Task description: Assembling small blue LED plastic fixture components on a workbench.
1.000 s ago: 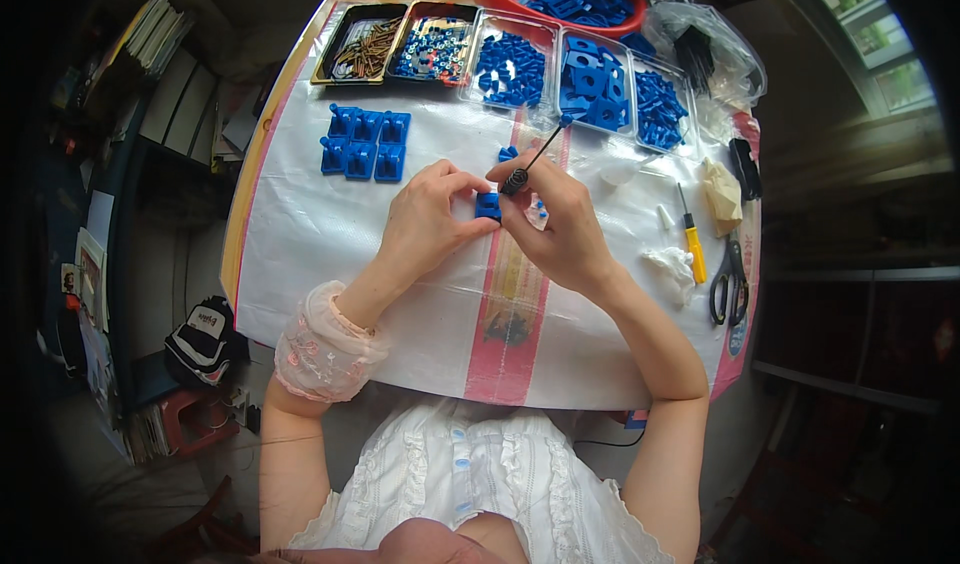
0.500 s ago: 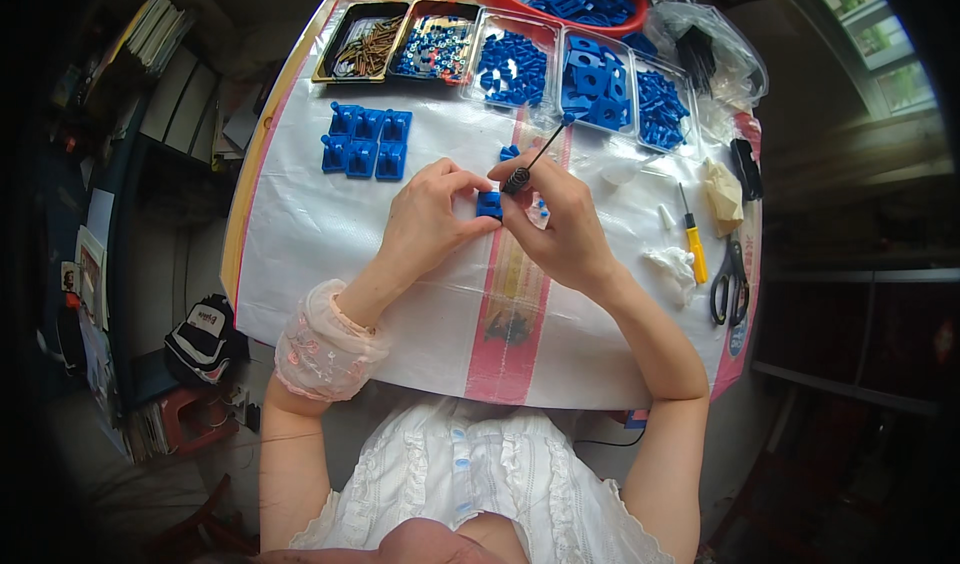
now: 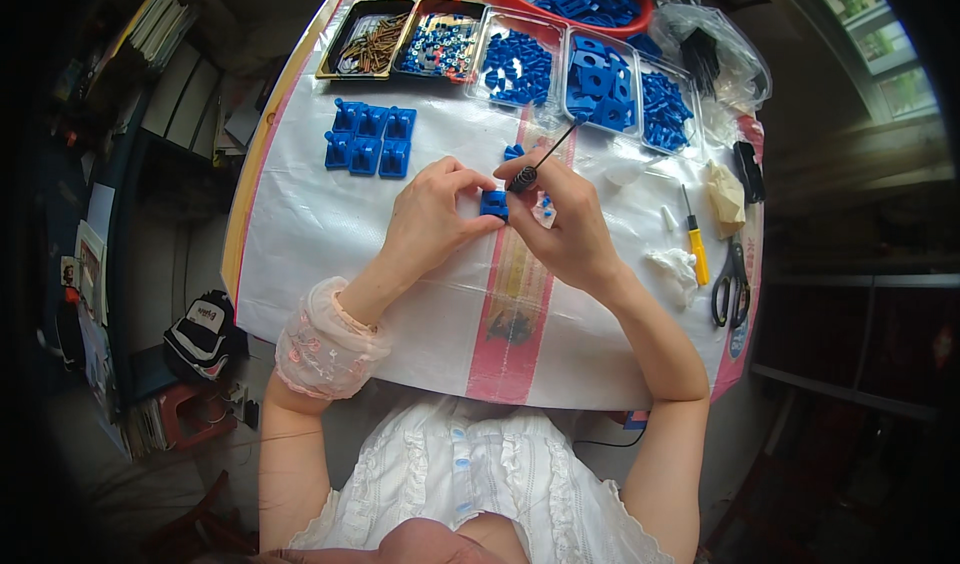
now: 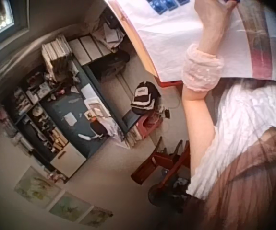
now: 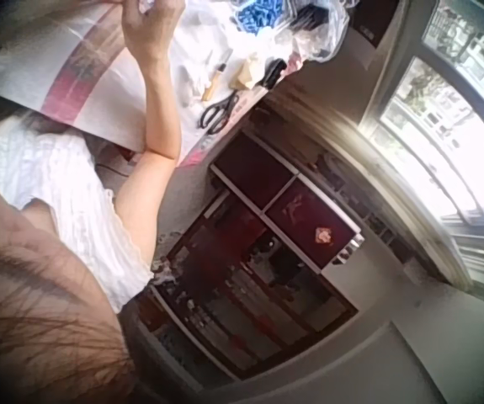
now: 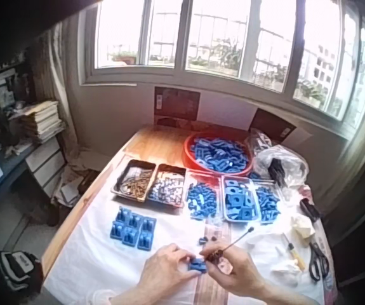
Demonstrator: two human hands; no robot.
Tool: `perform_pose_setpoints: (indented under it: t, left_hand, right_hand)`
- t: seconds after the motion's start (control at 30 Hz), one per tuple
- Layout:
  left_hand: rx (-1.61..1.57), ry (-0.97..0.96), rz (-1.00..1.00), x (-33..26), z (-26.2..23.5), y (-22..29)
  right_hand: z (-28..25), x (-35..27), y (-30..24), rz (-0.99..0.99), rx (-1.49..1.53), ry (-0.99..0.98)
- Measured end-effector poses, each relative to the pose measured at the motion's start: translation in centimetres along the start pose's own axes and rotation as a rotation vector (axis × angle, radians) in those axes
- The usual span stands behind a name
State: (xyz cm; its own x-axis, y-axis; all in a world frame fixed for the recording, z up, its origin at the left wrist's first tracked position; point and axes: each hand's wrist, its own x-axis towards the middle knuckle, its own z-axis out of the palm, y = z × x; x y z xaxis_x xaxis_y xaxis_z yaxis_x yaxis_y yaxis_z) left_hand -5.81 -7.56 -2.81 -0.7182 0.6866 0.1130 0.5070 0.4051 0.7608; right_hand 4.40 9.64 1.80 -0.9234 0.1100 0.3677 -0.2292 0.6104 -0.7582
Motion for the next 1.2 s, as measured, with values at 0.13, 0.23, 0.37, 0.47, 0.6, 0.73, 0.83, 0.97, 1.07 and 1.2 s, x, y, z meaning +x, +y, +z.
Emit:
perform_pose_setpoints:
  t: [0.13, 0.23, 0.37, 0.47, 0.6, 0.73, 0.83, 0.97, 1.07, 1.2]
  left_hand:
    - [0.006, -0.004, 0.001, 0.04, -0.11, 0.14]
    - [0.000, -0.002, 0.002, 0.02, -0.11, 0.13]
    - [-0.004, -0.003, 0.001, -0.02, -0.11, 0.10]
    - [-0.002, -0.005, -0.001, 0.00, -0.15, 0.11]
    - [-0.004, 0.003, 0.010, 0.02, -0.05, 0.05]
    - [-0.009, 0.009, 0.014, 0.01, 0.00, -0.10]
    - [-0.007, 0.004, 0.010, 0.02, -0.06, -0.02]
    - [-0.006, -0.001, 0.008, 0.06, -0.02, -0.09]
    - [-0.007, 0.000, 0.006, 0.02, -0.08, -0.05]
    - [-0.009, 0.005, 0.016, 0.02, -0.01, -0.14]
  right_hand:
    - [-0.04, 0.00, 0.08, -0.010, -0.006, -0.002]
    - [-0.09, 0.01, 0.07, -0.016, -0.008, -0.005]
    - [-0.22, -0.02, -0.08, 0.031, 0.005, -0.012]
    - [-0.27, -0.14, -0.37, 0.081, 0.031, -0.017]
    - [-0.24, 0.01, 0.11, -0.023, -0.003, -0.002]
    - [-0.23, 0.04, 0.13, -0.032, -0.010, -0.006]
    - [-0.25, 0.04, 0.03, -0.019, -0.002, -0.006]
    - [-0.24, -0.02, 0.14, -0.021, -0.005, -0.006]
    - [-0.17, -0.05, 0.13, -0.014, 0.006, -0.001]
    - [-0.19, 0.00, 0.04, -0.020, 0.002, 0.002]
